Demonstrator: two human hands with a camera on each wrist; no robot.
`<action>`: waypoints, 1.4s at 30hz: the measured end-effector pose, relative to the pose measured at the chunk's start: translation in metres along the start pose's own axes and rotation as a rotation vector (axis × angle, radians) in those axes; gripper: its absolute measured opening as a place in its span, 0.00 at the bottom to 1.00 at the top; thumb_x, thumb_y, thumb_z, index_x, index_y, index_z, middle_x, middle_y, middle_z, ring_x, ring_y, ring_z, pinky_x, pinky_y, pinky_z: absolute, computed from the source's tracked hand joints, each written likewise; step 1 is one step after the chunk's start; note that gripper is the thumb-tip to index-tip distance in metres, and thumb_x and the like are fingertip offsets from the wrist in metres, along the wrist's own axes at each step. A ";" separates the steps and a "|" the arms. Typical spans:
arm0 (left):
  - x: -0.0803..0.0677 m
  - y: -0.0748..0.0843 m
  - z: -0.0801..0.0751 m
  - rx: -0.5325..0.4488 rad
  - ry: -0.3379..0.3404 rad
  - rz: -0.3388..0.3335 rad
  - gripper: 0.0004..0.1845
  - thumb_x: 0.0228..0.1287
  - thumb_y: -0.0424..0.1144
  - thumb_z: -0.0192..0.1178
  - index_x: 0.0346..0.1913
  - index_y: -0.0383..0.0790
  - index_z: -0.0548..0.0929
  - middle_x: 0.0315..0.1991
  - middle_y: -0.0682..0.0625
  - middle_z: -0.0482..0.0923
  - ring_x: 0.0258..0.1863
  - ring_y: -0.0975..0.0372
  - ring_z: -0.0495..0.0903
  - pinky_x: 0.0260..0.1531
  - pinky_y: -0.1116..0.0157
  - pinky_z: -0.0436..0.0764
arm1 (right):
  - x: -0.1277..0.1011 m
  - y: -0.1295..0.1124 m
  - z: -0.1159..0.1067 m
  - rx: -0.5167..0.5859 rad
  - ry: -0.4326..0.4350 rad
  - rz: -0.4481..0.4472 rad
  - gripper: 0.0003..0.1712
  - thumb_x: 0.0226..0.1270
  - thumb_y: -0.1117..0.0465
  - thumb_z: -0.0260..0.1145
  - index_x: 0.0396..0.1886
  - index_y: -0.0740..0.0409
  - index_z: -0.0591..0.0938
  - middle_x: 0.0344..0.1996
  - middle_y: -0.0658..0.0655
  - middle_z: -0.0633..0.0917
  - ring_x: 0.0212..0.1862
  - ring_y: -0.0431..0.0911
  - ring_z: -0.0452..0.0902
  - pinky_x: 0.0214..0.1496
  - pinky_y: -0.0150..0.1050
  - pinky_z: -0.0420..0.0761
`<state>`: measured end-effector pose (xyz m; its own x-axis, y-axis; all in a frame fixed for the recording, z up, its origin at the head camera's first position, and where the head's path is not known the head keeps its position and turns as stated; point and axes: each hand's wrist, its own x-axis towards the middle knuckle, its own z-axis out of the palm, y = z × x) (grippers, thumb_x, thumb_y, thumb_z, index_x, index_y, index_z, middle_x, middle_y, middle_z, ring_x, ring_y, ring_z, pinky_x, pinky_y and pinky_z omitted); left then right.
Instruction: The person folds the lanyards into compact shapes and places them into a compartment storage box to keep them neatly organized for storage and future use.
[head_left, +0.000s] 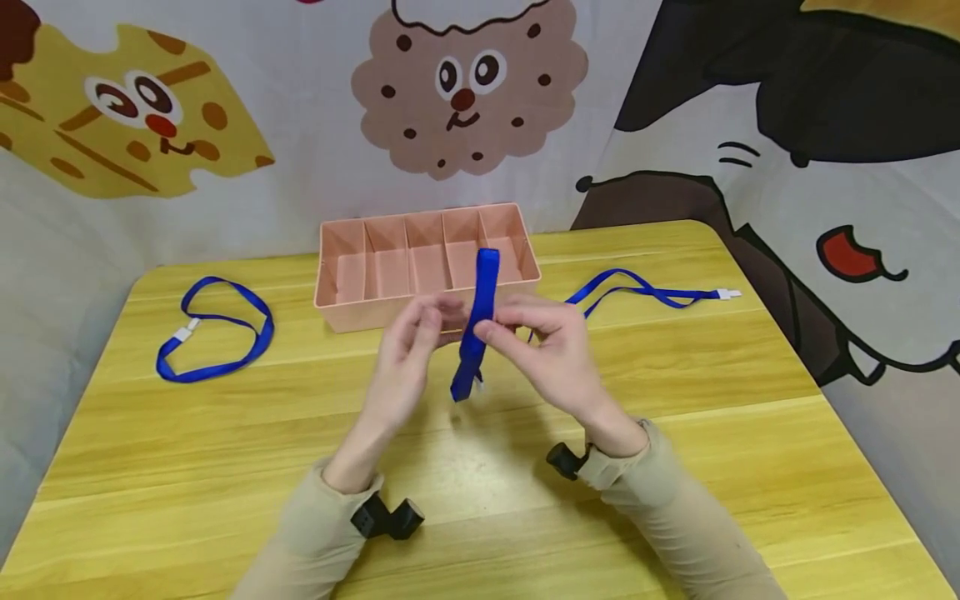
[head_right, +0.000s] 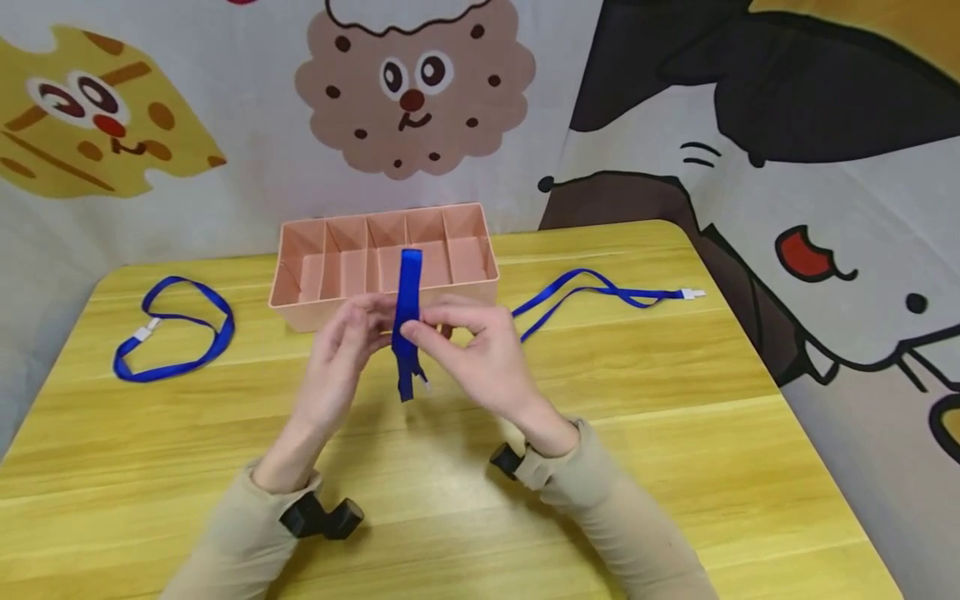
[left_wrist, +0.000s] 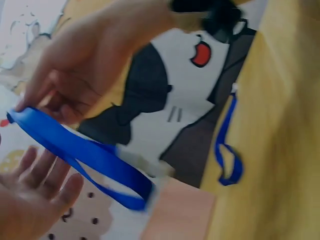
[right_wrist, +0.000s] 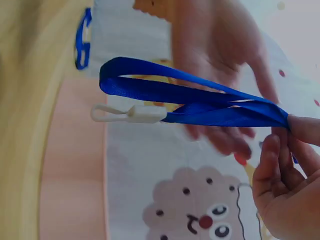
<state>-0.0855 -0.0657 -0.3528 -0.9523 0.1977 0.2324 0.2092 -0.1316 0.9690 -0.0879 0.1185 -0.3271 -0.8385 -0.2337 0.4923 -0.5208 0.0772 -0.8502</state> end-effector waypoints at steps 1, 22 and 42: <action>0.000 -0.003 0.002 0.026 -0.057 -0.005 0.37 0.84 0.61 0.42 0.61 0.25 0.77 0.53 0.34 0.88 0.54 0.58 0.89 0.64 0.57 0.85 | 0.001 0.000 -0.003 0.006 0.014 0.000 0.03 0.65 0.78 0.70 0.35 0.75 0.89 0.33 0.60 0.91 0.33 0.36 0.79 0.28 0.28 0.72; -0.006 -0.019 0.025 -0.004 -0.216 -0.040 0.29 0.87 0.48 0.44 0.60 0.22 0.81 0.43 0.28 0.83 0.30 0.70 0.74 0.36 0.71 0.80 | 0.009 -0.001 -0.027 0.117 0.069 0.181 0.07 0.72 0.75 0.65 0.39 0.80 0.85 0.33 0.40 0.89 0.38 0.37 0.84 0.45 0.30 0.86; -0.013 -0.018 0.037 0.106 -0.174 -0.028 0.16 0.81 0.40 0.57 0.60 0.32 0.83 0.22 0.55 0.63 0.19 0.69 0.59 0.20 0.69 0.60 | 0.007 -0.004 -0.027 0.053 0.160 0.202 0.05 0.72 0.75 0.64 0.40 0.76 0.85 0.30 0.37 0.88 0.29 0.38 0.80 0.35 0.30 0.83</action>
<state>-0.0689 -0.0304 -0.3699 -0.9071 0.3662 0.2074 0.2142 -0.0224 0.9765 -0.0960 0.1432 -0.3148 -0.9414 -0.0620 0.3315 -0.3348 0.0547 -0.9407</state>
